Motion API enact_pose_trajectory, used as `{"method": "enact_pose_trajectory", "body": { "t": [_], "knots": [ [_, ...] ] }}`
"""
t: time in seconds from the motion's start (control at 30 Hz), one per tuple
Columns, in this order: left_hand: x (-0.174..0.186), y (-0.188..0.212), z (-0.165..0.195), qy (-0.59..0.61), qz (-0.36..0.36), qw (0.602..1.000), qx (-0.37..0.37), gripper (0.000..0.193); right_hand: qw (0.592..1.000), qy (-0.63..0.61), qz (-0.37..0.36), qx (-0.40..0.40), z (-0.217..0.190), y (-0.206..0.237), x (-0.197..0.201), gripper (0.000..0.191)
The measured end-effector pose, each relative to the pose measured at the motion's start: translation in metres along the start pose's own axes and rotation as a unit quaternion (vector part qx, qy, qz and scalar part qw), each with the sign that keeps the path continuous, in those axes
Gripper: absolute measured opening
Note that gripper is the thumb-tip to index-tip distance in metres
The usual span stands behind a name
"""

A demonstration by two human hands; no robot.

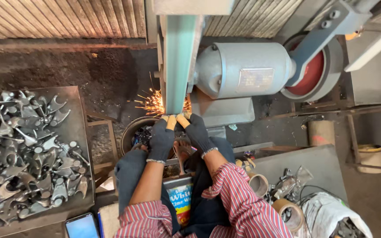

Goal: The person sits on the floor in front of a belt grinder, picks metal workpieces from a large pile, and holds each against the running abrasive belt to grind its edges, producing sparks. Ground pieces are placed into a container between the legs, and the person repeats the cycle with new pieces.

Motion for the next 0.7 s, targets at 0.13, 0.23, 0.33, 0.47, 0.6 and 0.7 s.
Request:
{"method": "enact_pose_trajectory", "body": {
  "t": [0.13, 0.23, 0.33, 0.47, 0.6, 0.7],
  "knots": [
    [-0.005, 0.002, 0.0, -0.035, 0.038, 0.999, 0.003, 0.02, 0.998, -0.049, -0.016, -0.025, 0.004, 0.001, 0.001, 0.024],
    [-0.012, 0.003, -0.007, -0.02, 0.038, 0.999, 0.029, 0.02, 0.996, -0.079, -0.009, -0.03, 0.005, 0.002, 0.003, 0.024],
    [-0.02, 0.006, -0.012, -0.042, 0.028, 0.998, 0.036, 0.017, 0.993, -0.114, 0.013, -0.035, 0.011, 0.002, 0.009, 0.023],
    [-0.026, 0.004, -0.009, -0.022, 0.01, 0.998, 0.053, 0.019, 0.99, -0.12, 0.043, -0.053, 0.019, 0.002, 0.015, 0.026],
    [-0.027, -0.004, 0.005, 0.096, -0.091, 0.985, 0.107, 0.029, 0.994, -0.08, 0.065, -0.031, 0.013, 0.016, 0.022, 0.032],
    [-0.005, -0.009, 0.03, -0.016, -0.272, 0.962, 0.037, 0.034, 0.992, 0.071, 0.09, -0.045, 0.009, 0.037, 0.027, 0.039]
  ]
}}
Point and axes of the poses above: each hand's wrist, its own y-axis away from the middle knuckle, its own x-axis out of the back of the hand, z = x × y, the point moved 10 cm from there along -y, towards the middle knuckle, and after that the axes turned 1 degree about y, right-handed, at the moved point
